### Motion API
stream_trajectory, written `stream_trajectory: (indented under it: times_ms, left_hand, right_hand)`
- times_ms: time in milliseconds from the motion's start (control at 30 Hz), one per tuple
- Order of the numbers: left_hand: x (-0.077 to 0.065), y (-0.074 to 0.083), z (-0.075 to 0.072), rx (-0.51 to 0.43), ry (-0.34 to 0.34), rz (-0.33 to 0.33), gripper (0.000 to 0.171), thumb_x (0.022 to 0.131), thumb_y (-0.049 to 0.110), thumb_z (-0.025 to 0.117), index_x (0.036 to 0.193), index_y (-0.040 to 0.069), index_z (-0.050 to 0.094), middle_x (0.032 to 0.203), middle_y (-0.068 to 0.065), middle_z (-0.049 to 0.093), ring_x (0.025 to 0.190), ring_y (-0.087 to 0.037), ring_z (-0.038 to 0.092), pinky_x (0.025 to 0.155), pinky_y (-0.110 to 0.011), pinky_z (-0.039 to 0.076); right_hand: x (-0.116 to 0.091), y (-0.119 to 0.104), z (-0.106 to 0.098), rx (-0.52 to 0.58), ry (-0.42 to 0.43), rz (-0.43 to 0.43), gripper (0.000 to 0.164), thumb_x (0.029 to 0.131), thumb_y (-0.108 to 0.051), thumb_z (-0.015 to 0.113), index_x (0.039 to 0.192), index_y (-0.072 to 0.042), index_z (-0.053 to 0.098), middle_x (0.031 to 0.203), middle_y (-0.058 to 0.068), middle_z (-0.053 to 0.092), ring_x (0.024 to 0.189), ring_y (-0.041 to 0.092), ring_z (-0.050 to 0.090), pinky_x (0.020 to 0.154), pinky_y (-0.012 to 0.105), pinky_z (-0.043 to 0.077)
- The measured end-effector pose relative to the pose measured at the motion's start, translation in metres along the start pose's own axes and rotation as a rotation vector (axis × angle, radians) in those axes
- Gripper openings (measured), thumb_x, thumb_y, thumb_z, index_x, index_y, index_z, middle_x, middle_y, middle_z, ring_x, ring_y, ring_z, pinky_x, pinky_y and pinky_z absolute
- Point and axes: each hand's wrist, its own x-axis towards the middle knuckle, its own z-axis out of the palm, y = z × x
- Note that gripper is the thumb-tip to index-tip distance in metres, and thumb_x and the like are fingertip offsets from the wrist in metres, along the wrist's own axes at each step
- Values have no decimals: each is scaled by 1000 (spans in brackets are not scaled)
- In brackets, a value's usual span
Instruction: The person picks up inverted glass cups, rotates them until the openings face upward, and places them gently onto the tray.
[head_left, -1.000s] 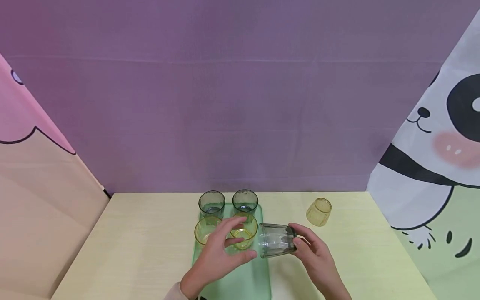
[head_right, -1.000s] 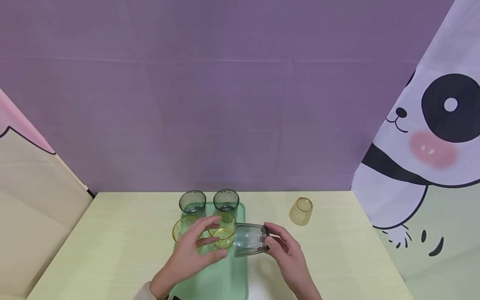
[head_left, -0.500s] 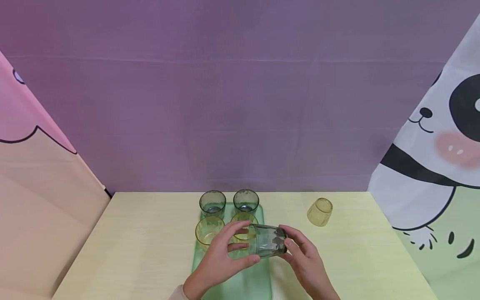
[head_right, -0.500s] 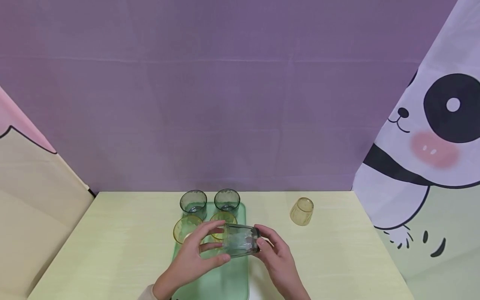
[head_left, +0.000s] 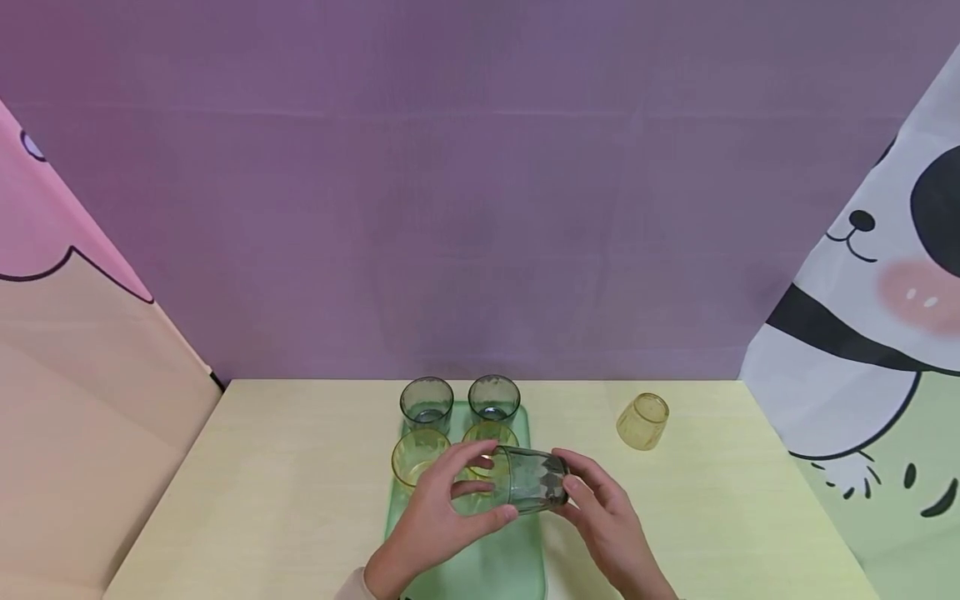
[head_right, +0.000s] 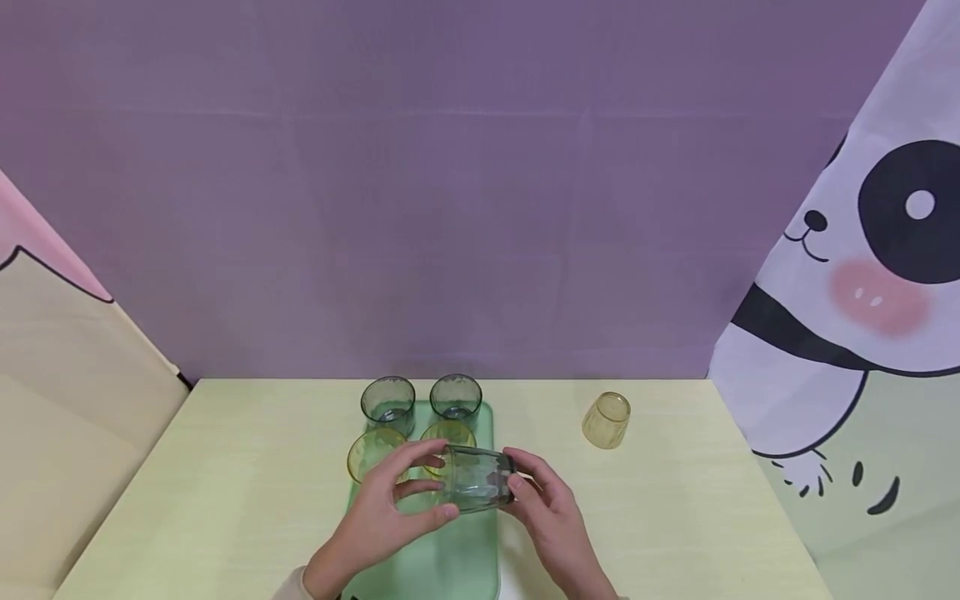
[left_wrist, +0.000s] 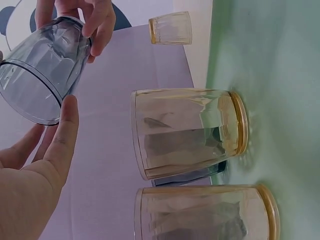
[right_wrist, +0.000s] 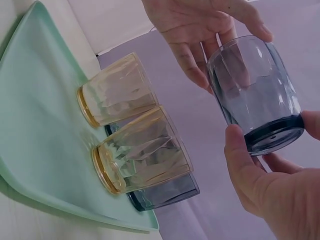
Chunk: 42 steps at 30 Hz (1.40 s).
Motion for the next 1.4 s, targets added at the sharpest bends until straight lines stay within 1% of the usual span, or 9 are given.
stream_trajectory:
  times_ms: [133,300,500,633,733,800,1033,1167,1400]
  left_hand:
    - [-1,4,-3,31,4,-24,68,80,23,88,139,25,55,131,-10,55,116,-30,57,89,-36,56]
    - [-6,9,-9,93,-1,-50,67,79,28,88,137,26,56,128,-7,57,112,-31,57,87,-34,57]
    - [-16,14,-19,357,-6,-21,64,79,41,86,135,29,58,124,8,57,93,-15,61,79,-29,57]
    - [-23,15,-27,520,-7,-12,63,79,50,83,133,25,60,127,14,54,85,-7,61,75,-28,55]
    - [-28,15,-31,585,-7,-12,65,80,52,81,132,20,62,129,15,52,83,-6,60,74,-27,54]
    - [-30,14,-34,620,-4,-8,65,80,52,81,131,17,63,129,16,51,84,-6,59,74,-28,53]
    - [-40,9,-41,816,12,28,67,75,53,85,126,15,66,124,11,55,114,-11,55,90,-34,53]
    - [-46,6,-46,905,-2,45,67,72,51,86,124,13,67,120,7,56,110,-13,55,87,-34,54]
    - [-54,3,-52,955,-13,21,64,72,49,86,121,14,67,118,7,56,105,-14,55,78,-33,54]
  right_hand:
    - [1,0,1,-35,22,5,40,106,-2,46,141,15,40,136,24,47,115,21,60,95,43,53]
    - [1,1,1,-175,111,19,35,104,-7,53,137,6,51,132,23,51,115,25,61,91,42,55]
    - [1,2,-4,-241,121,-48,32,104,-5,53,135,5,53,129,25,53,115,35,60,89,49,55]
    - [2,2,-6,-253,131,-66,32,103,-4,54,134,6,53,127,24,55,113,33,62,88,49,55]
    - [4,2,-7,-273,130,-79,32,103,-3,54,133,7,53,125,24,56,111,31,63,88,50,55]
    - [5,1,-8,-292,129,-87,32,103,-3,54,133,7,53,124,24,56,110,27,64,88,49,55]
    - [7,0,-16,-346,124,-121,32,102,-2,55,133,8,53,123,23,58,109,23,65,88,46,56]
    - [10,-3,-23,-388,110,-143,33,102,-1,55,134,9,52,123,23,58,109,19,64,88,43,56]
    - [14,-9,-34,-441,151,-160,32,99,3,58,131,10,54,120,20,60,106,17,66,86,39,57]
